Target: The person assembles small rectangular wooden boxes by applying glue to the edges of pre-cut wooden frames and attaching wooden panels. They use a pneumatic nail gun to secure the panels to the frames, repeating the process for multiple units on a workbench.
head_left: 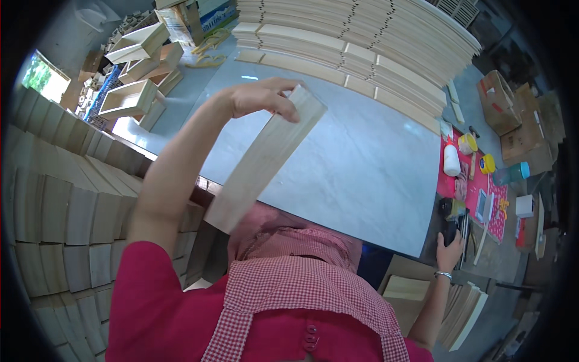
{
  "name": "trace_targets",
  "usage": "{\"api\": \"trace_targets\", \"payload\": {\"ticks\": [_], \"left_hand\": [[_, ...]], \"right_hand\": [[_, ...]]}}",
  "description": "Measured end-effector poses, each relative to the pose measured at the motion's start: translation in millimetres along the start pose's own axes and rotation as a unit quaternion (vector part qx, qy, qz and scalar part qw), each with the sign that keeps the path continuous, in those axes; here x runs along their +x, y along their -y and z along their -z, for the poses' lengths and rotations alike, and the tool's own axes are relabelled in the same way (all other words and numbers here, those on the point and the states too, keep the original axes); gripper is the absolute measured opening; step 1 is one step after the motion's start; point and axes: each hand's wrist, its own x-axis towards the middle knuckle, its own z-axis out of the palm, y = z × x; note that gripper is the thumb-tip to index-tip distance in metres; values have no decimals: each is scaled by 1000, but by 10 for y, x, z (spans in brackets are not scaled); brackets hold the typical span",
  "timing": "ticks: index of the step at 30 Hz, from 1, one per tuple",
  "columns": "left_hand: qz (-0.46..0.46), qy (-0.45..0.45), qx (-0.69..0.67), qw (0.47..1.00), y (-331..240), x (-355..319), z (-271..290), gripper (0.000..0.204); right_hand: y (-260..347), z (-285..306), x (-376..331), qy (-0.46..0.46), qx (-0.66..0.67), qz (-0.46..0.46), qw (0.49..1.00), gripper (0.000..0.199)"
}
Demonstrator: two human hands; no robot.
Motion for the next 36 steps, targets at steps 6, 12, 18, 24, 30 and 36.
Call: {"api": "trace_targets", "payload": {"ticks": [6,12,18,24,30,36], "left_hand": [[35,245,6,969,235,443,-291,79],[86,277,-15,957,584,679,-409,81],[151,125,307,931,33,339,-464,59],[159,-73,395,902,385,57,-427,61],[174,-127,426,879,147,-290,-1218,64],[39,-43,508,860,277,-361,-940,70]], "right_hand": [[-26,-44,158,90,14,-40,995,70],[89,6,426,117,39,-38,992,75],[-40,-101,441,128,58,-47,989,78],[-74,-123,495,139,50,-55,987,79],[-79,-89,518,145,56,-54,986,79],[-63,-118,543,147,64,-44,986,77]]}}
